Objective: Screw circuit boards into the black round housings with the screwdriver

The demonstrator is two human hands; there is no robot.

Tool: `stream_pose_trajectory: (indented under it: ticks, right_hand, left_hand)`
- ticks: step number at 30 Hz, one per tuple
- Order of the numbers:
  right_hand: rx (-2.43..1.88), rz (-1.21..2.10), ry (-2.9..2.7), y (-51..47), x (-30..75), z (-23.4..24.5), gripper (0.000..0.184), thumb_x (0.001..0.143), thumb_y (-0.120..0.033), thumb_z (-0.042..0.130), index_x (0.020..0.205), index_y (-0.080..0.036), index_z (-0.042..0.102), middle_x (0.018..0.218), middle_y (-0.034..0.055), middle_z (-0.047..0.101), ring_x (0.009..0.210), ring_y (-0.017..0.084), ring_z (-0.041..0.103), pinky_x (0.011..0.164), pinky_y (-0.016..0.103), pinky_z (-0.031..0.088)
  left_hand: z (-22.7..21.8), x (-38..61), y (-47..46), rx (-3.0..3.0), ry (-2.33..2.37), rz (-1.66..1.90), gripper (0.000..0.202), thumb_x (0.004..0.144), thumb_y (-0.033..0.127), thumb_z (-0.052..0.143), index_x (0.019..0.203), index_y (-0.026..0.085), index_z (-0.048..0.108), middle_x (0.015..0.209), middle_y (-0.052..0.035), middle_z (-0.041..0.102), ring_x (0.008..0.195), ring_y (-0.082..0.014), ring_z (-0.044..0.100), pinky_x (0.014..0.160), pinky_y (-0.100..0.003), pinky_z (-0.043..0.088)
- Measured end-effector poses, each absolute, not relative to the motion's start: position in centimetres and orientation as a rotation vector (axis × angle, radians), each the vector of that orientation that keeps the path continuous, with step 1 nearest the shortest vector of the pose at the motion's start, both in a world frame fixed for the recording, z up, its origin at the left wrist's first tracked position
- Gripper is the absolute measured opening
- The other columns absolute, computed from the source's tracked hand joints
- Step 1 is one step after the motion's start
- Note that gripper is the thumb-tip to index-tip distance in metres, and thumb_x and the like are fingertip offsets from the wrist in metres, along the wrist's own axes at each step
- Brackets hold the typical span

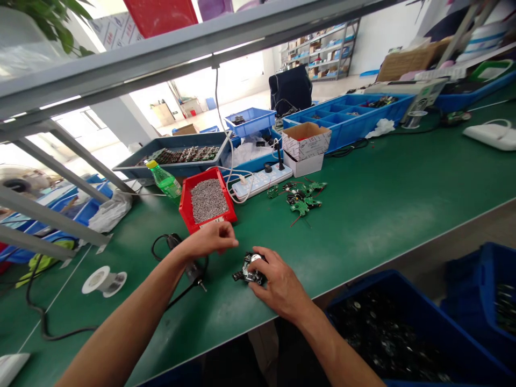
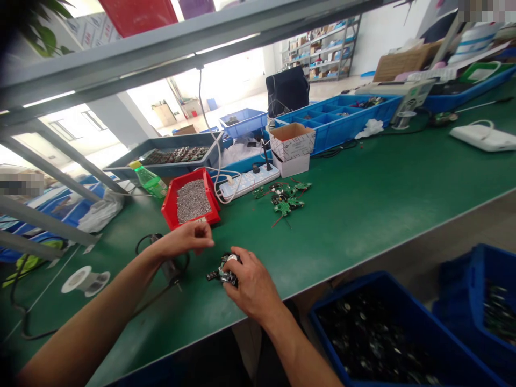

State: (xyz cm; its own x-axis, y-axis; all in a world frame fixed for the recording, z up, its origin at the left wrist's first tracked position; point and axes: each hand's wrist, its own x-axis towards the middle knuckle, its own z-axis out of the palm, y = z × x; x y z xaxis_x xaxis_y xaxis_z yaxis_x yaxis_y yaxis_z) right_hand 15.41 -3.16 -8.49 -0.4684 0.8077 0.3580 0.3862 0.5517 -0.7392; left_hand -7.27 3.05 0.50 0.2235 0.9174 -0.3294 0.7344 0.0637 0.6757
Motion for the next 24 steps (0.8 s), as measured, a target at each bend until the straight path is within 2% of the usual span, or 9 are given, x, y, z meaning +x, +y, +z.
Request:
stream_pose_trajectory:
  ticks: [3,6,10,15,21,24]
  right_hand:
    - [-0.950,0.764,-2.076,-3.2,15.5,-8.4,0.030,0.075,-0.010,0.069,0.100,-0.025,0.063,0.134,0.0084,0.054,0.120,0.025,0.053,0.103,0.043,0.044]
    - [-0.955,0.777,-2.071,-3.2,15.5,-8.2,0.031,0.075,-0.009,0.068,0.101,-0.025,0.063,0.133,0.0086,0.055,0.121,0.025,0.053,0.104,0.043,0.044]
    - [-0.961,0.786,-2.069,-3.2,15.6,-8.1,0.033,0.074,-0.008,0.068,0.102,-0.025,0.063,0.132,0.0084,0.055,0.120,0.025,0.053,0.103,0.043,0.044]
    - [-0.968,0.794,-2.057,-3.3,15.6,-8.2,0.033,0.074,-0.009,0.069,0.102,-0.026,0.063,0.134,0.0076,0.054,0.120,0.025,0.053,0.103,0.042,0.044]
    - [-0.958,0.798,-2.042,-3.2,15.6,-8.1,0.033,0.074,-0.009,0.068,0.101,-0.026,0.063,0.133,0.0070,0.054,0.119,0.025,0.053,0.103,0.042,0.044]
    - [-0.964,0.806,-2.043,-3.2,15.5,-8.2,0.034,0.074,-0.008,0.068,0.102,-0.026,0.062,0.132,0.0070,0.055,0.119,0.025,0.053,0.103,0.042,0.044]
  left_hand:
    - [1.2,-9.6,6.4,1.912,2.086,0.531,0.031,0.082,0.048,0.059,0.086,0.018,0.065,0.076,-0.0035,0.067,0.070,-0.0173,0.063,0.067,-0.028,0.050]
    - [0.7,-11.7,9.8,1.918,2.306,0.534,0.029,0.081,0.043,0.061,0.093,0.019,0.071,0.088,-0.0085,0.071,0.086,-0.0237,0.065,0.080,-0.033,0.048]
    - [-1.0,-12.8,12.4,1.898,2.382,0.420,0.017,0.075,0.035,0.068,0.082,0.021,0.075,0.084,-0.0081,0.073,0.084,-0.0252,0.065,0.079,-0.033,0.047]
    - [-2.0,-13.0,13.0,1.903,2.403,0.413,0.015,0.078,0.029,0.062,0.081,0.020,0.074,0.084,-0.0077,0.073,0.082,-0.0234,0.065,0.075,-0.031,0.046]
    - [-2.1,-13.3,12.6,1.885,2.448,0.509,0.027,0.087,0.034,0.051,0.090,0.017,0.071,0.091,-0.0109,0.073,0.090,-0.0256,0.065,0.079,-0.032,0.046]
    - [-2.1,-13.6,12.4,1.898,2.417,0.530,0.027,0.087,0.033,0.052,0.095,0.017,0.071,0.097,-0.0111,0.073,0.093,-0.0254,0.065,0.081,-0.032,0.045]
